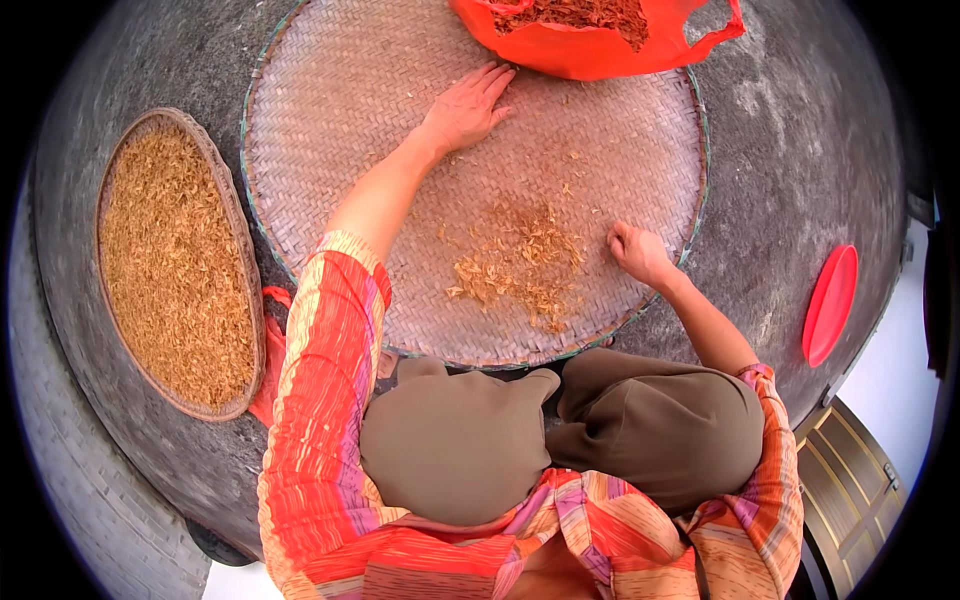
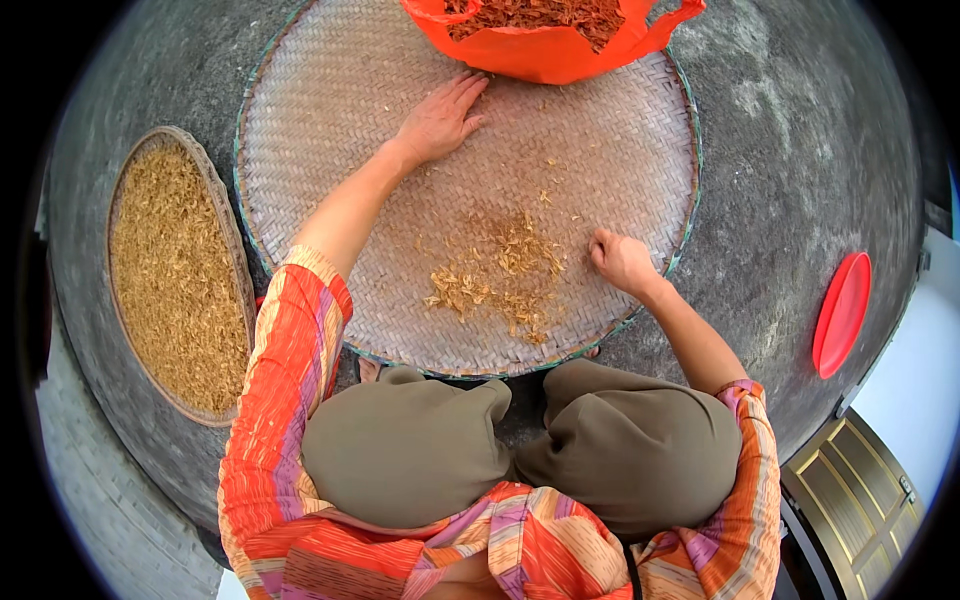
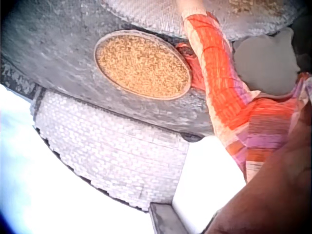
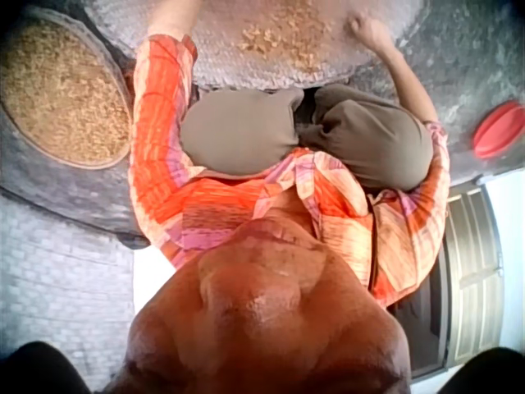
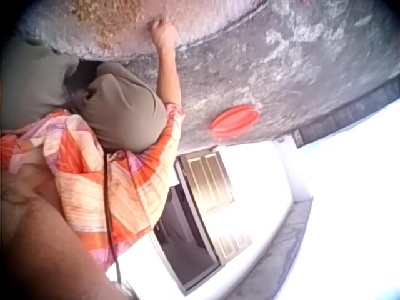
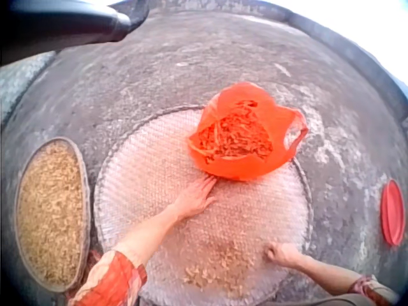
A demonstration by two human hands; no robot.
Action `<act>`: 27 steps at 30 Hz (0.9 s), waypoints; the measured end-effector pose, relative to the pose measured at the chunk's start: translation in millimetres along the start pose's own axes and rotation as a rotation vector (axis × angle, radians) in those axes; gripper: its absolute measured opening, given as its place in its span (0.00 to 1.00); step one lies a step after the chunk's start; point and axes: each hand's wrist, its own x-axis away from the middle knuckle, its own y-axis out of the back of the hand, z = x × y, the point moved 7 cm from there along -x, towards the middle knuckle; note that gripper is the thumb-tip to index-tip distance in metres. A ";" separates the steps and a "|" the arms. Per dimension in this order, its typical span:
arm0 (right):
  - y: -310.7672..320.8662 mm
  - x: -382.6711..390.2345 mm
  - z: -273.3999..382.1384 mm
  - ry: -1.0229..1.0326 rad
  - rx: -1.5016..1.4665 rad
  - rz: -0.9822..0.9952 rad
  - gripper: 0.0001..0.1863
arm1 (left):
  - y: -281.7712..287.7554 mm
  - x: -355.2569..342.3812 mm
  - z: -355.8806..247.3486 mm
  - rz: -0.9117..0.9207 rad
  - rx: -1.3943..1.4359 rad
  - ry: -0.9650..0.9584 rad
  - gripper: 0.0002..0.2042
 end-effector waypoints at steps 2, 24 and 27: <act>-3.0 1.2 -0.6 -0.015 0.029 0.004 0.10 | -1.3 -2.9 -10.8 0.016 0.066 -0.043 0.26; -8.0 -0.6 -11.1 -0.018 0.011 -0.008 0.11 | 24.8 204.4 -64.0 0.009 0.211 0.227 0.31; -7.5 0.2 -10.5 -0.029 0.026 -0.010 0.11 | 9.8 205.7 -122.3 0.141 0.297 0.100 0.33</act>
